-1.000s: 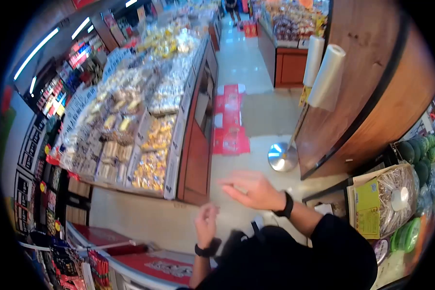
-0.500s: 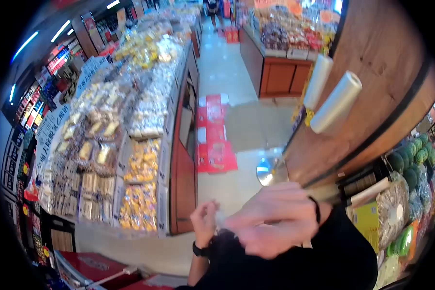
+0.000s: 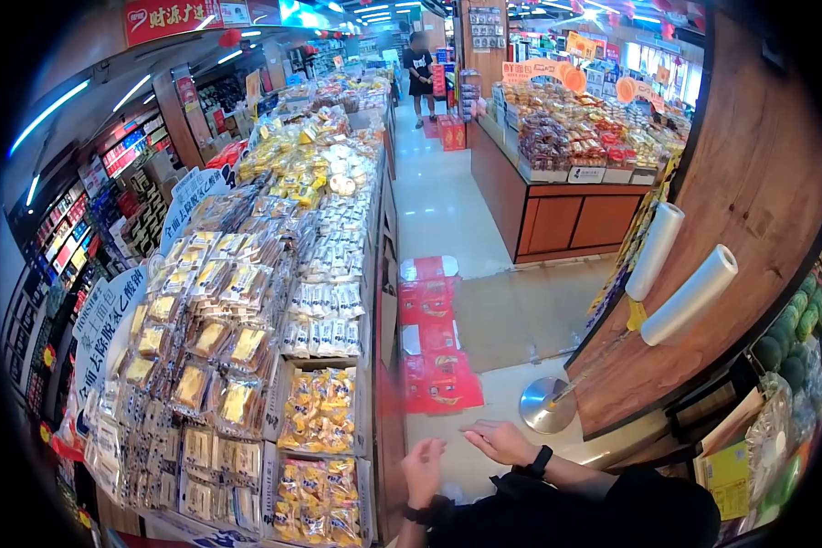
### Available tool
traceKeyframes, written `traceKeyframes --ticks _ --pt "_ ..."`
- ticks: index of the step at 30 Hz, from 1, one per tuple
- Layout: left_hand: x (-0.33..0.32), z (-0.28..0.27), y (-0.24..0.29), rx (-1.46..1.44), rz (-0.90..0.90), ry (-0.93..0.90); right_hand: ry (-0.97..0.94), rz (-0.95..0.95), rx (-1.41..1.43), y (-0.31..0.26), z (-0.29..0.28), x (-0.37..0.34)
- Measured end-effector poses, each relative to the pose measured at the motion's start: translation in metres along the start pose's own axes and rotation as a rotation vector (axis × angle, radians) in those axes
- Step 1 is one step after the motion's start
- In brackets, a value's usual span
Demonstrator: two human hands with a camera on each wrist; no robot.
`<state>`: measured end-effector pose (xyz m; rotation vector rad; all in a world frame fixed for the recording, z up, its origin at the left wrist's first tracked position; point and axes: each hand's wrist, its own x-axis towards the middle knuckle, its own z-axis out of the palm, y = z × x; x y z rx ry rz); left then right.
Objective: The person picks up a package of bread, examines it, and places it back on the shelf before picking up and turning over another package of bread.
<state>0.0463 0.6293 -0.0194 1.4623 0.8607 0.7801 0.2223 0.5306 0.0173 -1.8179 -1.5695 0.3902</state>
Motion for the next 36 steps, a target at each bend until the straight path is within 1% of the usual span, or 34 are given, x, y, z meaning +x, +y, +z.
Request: traceKeyframes --ticks 3,4,6,9,12,15,19,20,22,23,24,26,27,30,33,36 --pt "0.027 0.009 0.008 0.031 0.019 -0.020 0.010 0.034 0.146 -0.005 -0.006 0.025" --pt "0.036 0.014 0.012 0.040 0.026 -0.026 0.006 0.013 0.143 0.002 -0.009 0.032" --pt "0.053 0.023 0.018 0.049 0.044 -0.041 0.000 -0.033 0.138 0.021 -0.013 0.045" --pt "0.077 0.045 0.016 0.084 0.071 -0.092 0.008 -0.044 0.065 0.059 -0.022 0.061" --pt "0.105 0.072 0.021 0.129 0.079 -0.144 0.199 -0.032 0.161 0.075 -0.047 0.076" --pt "0.138 0.105 0.026 0.157 0.084 -0.156 0.146 0.034 0.170 0.104 -0.076 0.085" --pt "0.181 0.143 0.029 0.122 0.087 -0.162 0.189 0.076 0.178 0.144 -0.103 0.091" --pt "0.191 0.149 0.031 0.147 0.110 -0.196 0.203 0.088 0.202 0.159 -0.103 0.093" --pt "0.209 0.155 0.040 0.200 0.156 -0.257 0.222 0.088 0.194 0.187 -0.108 0.101" --pt "0.215 0.156 0.047 0.231 0.098 -0.250 0.229 0.080 0.168 0.197 -0.109 0.106" --pt "0.223 0.155 0.047 0.253 0.113 -0.236 0.234 0.076 0.148 0.202 -0.109 0.110" --pt "0.236 0.152 0.046 0.289 0.141 -0.204 0.226 0.103 0.197 0.212 -0.110 0.125" --pt "0.237 0.155 0.056 0.260 0.069 -0.165 0.219 0.113 0.215 0.216 -0.112 0.135" --pt "0.257 0.149 0.047 0.228 0.066 -0.156 0.148 0.099 0.250 0.228 -0.111 0.164" --pt "0.282 0.149 0.042 0.254 0.050 -0.150 0.081 0.017 0.232 0.232 -0.111 0.201" --pt "0.323 0.152 0.025 0.225 0.112 -0.153 0.036 -0.060 0.205 0.226 -0.119 0.236"
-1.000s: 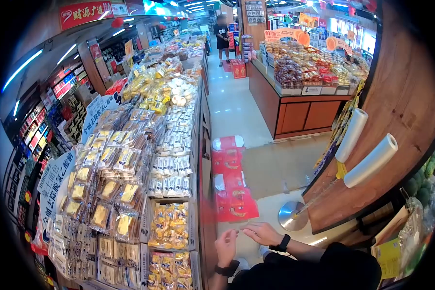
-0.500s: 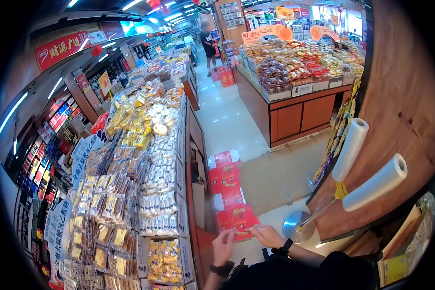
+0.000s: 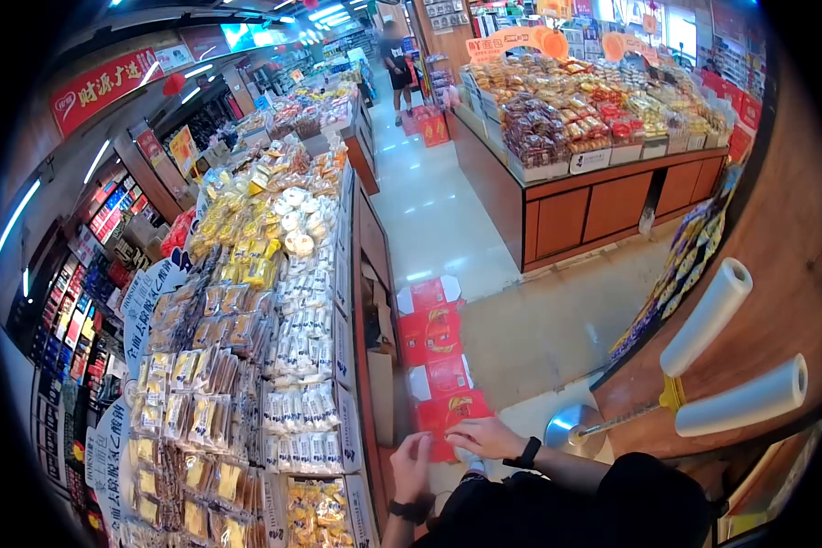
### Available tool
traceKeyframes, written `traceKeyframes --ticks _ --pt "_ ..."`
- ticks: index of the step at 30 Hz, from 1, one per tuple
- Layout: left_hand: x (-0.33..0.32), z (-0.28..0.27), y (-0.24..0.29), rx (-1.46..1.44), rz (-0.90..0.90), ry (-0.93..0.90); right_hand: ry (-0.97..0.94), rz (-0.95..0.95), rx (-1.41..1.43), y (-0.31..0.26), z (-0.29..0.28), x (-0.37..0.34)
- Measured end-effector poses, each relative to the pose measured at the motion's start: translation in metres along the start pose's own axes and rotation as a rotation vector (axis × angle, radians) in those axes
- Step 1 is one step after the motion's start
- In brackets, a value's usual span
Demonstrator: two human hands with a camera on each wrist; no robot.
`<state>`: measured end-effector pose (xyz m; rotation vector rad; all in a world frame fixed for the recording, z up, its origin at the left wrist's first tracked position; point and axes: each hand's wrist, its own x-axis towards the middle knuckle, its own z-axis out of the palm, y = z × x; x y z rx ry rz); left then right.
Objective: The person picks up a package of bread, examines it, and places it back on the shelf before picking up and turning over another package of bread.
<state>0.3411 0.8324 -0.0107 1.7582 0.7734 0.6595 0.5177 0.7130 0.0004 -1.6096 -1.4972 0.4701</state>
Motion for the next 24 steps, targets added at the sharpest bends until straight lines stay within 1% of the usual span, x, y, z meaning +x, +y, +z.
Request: traceKeyframes --ticks 3,6,7,9,12,15,18,21,24 --pt "0.046 0.004 -0.016 -0.099 -0.039 -0.042 -0.084 0.050 -0.059 0.004 -0.004 0.035" --pt "0.090 0.008 -0.015 -0.044 0.034 -0.062 -0.131 -0.013 -0.212 0.019 -0.012 0.066" --pt "0.103 0.009 -0.009 -0.103 0.083 -0.066 -0.103 -0.013 -0.199 0.025 -0.014 0.075" --pt "0.128 0.007 -0.002 -0.101 0.072 -0.115 -0.039 -0.016 -0.173 0.040 -0.016 0.095" --pt "0.163 0.006 -0.014 -0.072 0.064 -0.166 -0.051 0.157 -0.186 0.059 -0.016 0.121" --pt "0.186 -0.003 -0.014 -0.099 0.062 -0.209 0.015 0.133 -0.181 0.051 -0.018 0.143" --pt "0.205 -0.003 -0.028 -0.143 0.025 -0.214 0.016 0.224 -0.179 0.046 -0.018 0.158" --pt "0.218 0.000 -0.044 -0.204 -0.025 -0.193 -0.054 0.241 -0.179 0.046 -0.020 0.169" --pt "0.228 0.001 -0.049 -0.276 -0.073 -0.141 -0.087 0.190 -0.167 0.059 -0.017 0.181"
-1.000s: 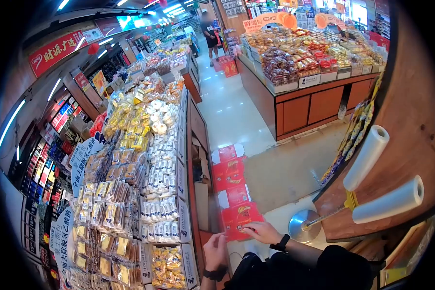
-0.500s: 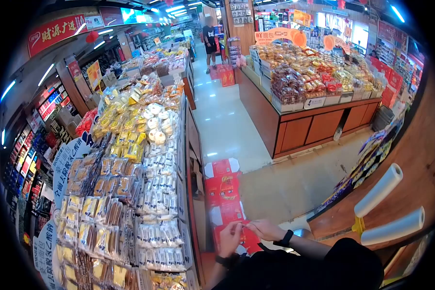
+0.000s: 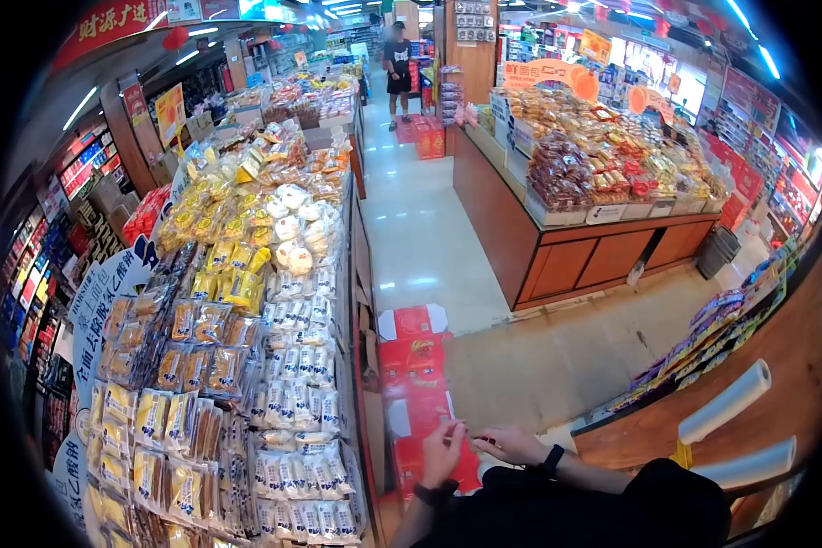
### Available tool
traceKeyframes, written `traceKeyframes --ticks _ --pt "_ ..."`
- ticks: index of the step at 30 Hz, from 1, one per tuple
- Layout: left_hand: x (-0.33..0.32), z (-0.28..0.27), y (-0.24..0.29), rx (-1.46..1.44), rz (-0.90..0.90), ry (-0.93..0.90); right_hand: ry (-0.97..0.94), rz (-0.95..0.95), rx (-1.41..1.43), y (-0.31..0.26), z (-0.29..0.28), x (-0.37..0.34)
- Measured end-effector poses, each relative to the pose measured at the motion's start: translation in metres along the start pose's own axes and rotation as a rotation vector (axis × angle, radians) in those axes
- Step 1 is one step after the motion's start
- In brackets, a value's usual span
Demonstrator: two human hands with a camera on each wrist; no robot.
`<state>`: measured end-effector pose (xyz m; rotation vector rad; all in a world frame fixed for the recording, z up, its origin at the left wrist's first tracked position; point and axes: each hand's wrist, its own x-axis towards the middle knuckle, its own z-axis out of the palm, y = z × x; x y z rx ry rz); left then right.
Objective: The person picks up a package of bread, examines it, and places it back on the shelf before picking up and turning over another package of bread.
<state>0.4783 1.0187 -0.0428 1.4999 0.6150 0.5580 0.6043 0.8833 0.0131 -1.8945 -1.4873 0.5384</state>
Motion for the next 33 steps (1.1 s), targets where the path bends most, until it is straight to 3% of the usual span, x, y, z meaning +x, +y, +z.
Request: traceKeyframes --ticks 3,6,7,9,11,13,18,19,23,24,28,33 --pt "0.003 -0.011 0.014 0.093 0.077 0.138 -0.164 0.032 0.073 -0.007 -0.013 0.030" --pt "-0.003 -0.027 0.006 0.131 0.043 0.280 -0.156 0.112 0.379 0.014 -0.005 0.067" --pt "-0.006 -0.032 0.011 0.157 0.081 0.350 -0.050 -0.149 0.231 0.022 -0.007 0.086" --pt "-0.017 -0.040 0.014 0.167 0.042 0.452 -0.045 0.100 0.644 0.018 -0.021 0.120" --pt "-0.040 -0.045 0.028 0.210 0.027 0.593 -0.066 0.130 0.651 0.001 -0.034 0.140" --pt "-0.063 -0.040 0.056 0.207 -0.033 0.733 -0.146 -0.033 0.740 -0.006 -0.016 0.145" --pt "-0.159 -0.026 0.065 0.344 -0.190 1.098 -0.664 -0.140 0.615 -0.025 0.060 0.113" --pt "-0.182 -0.021 0.053 0.379 -0.146 1.190 -0.762 -0.151 0.623 -0.037 0.070 0.101" --pt "-0.266 0.010 0.060 0.294 -0.373 1.437 -1.055 -0.148 0.650 -0.067 0.114 0.057" --pt "-0.284 0.017 0.057 0.279 -0.372 1.510 -1.102 -0.130 0.653 -0.075 0.123 0.047" --pt "-0.351 0.019 0.038 0.199 -0.308 1.720 -1.139 -0.434 0.614 -0.114 0.154 0.017" --pt "-0.418 -0.010 0.022 0.097 -0.130 1.862 -1.180 -0.538 0.469 -0.155 0.179 -0.012"
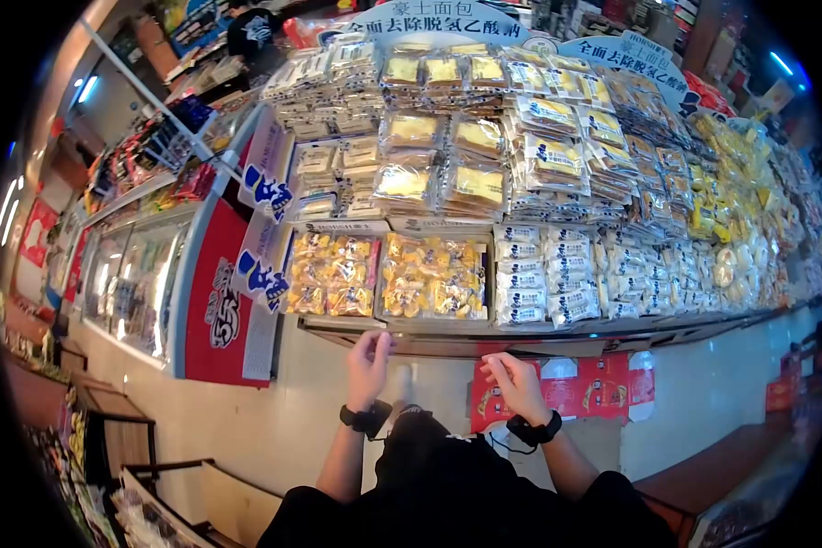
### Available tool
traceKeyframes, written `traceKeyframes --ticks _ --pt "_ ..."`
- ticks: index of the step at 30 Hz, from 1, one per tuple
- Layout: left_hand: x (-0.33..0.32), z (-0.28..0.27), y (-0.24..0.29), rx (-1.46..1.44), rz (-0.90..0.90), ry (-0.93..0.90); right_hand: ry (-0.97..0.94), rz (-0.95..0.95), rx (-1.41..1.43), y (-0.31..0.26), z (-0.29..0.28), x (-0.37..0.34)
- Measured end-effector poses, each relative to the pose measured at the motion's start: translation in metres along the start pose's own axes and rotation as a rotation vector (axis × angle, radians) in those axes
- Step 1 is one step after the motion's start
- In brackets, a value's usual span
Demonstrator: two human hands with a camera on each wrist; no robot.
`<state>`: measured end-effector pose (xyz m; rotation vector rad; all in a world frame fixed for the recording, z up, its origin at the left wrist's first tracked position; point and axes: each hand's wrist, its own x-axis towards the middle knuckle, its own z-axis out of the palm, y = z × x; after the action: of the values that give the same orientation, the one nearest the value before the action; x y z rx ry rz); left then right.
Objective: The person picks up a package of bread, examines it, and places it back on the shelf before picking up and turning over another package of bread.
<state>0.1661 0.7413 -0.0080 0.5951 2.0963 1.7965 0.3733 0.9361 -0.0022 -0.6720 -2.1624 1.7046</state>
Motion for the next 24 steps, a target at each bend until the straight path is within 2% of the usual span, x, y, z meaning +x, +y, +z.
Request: traceKeyframes --ticks 2,4,5,6,7,8,9,10,11,13,14,15,17,20,23,24 --pt "0.032 -0.024 -0.008 -0.094 -0.018 -0.027 -0.011 0.072 -0.039 -0.001 0.020 0.013" --pt "0.068 -0.049 -0.029 -0.045 -0.064 0.003 0.081 0.140 0.002 0.003 0.037 0.029" --pt "0.085 -0.056 -0.044 -0.215 -0.017 0.013 0.122 0.104 -0.006 0.005 0.046 0.036" --pt "0.106 -0.071 -0.063 -0.304 -0.143 -0.034 0.253 0.035 -0.049 0.025 0.064 0.043" --pt "0.113 -0.064 -0.024 -0.254 -0.154 0.035 0.274 0.070 -0.157 0.011 0.071 0.052" --pt "0.134 -0.080 -0.044 -0.109 -0.045 -0.085 0.271 0.135 -0.251 -0.003 0.082 0.056" --pt "0.149 -0.085 -0.055 -0.172 -0.107 -0.087 0.313 0.127 -0.257 -0.008 0.098 0.061" --pt "0.160 -0.090 -0.044 -0.088 -0.125 -0.199 0.332 0.104 -0.274 -0.011 0.108 0.070" --pt "0.163 -0.090 -0.025 -0.080 -0.292 -0.236 0.325 0.140 -0.224 -0.024 0.119 0.076" --pt "0.175 -0.091 -0.004 0.171 -0.105 -0.335 0.358 0.095 -0.238 -0.047 0.132 0.084" --pt "0.175 -0.089 0.011 0.297 -0.149 -0.344 0.354 0.098 -0.261 -0.054 0.137 0.086" --pt "0.176 -0.088 0.024 0.079 -0.262 -0.504 0.347 0.098 -0.284 -0.059 0.140 0.086" --pt "0.174 -0.082 0.053 0.371 -0.119 -0.603 0.353 0.106 -0.311 -0.067 0.149 0.084" --pt "0.173 -0.064 0.004 0.188 0.098 -0.649 0.381 0.127 -0.337 -0.078 0.157 0.078" --pt "0.171 -0.044 -0.048 -0.124 0.091 -0.820 0.446 0.161 -0.297 -0.086 0.160 0.067" --pt "0.166 -0.043 -0.024 -0.129 -0.068 -0.902 0.473 0.166 -0.229 -0.087 0.162 0.065"
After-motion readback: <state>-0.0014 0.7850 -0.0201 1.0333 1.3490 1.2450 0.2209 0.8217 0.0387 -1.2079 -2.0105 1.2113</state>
